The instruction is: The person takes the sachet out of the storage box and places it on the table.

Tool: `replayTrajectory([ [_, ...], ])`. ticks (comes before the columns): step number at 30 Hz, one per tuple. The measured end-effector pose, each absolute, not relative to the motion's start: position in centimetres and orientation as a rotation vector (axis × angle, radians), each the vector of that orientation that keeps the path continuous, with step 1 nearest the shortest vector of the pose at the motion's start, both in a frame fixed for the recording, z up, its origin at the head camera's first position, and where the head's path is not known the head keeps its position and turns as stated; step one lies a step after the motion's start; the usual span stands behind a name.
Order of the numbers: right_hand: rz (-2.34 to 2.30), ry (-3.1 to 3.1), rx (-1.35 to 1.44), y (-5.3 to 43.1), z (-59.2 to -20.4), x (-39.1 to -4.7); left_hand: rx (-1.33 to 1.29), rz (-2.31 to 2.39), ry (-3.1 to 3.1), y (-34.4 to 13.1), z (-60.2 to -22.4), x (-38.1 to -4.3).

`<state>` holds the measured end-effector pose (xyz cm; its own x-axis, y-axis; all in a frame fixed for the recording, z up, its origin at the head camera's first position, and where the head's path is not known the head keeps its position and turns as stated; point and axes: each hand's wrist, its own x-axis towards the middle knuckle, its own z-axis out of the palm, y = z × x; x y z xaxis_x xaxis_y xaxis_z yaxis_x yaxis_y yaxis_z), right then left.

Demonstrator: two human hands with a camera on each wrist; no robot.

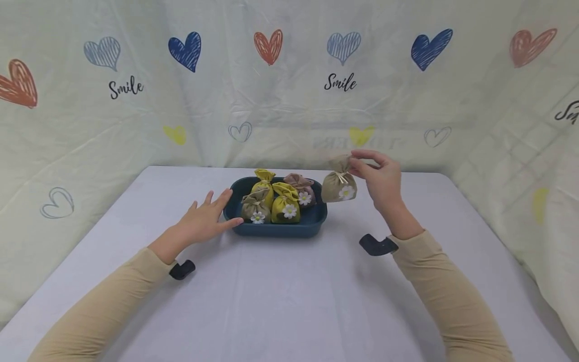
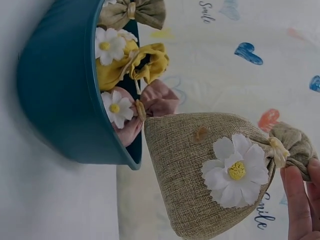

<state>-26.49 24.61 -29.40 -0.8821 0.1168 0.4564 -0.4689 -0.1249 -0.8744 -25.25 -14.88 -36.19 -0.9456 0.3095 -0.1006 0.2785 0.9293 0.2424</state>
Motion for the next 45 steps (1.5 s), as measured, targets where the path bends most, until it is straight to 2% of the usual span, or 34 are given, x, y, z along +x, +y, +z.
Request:
replayTrajectory([
  [32,2.126,-1.656,0.262,27.1,-31.0,-28.3,0.448,0.352,2.953,-15.1,-36.2,-25.2],
  [45,2.114,-1.686,0.120,28.6,-32.0,-29.1,0.452,0.332,2.951,-15.0,-36.3,-25.3],
])
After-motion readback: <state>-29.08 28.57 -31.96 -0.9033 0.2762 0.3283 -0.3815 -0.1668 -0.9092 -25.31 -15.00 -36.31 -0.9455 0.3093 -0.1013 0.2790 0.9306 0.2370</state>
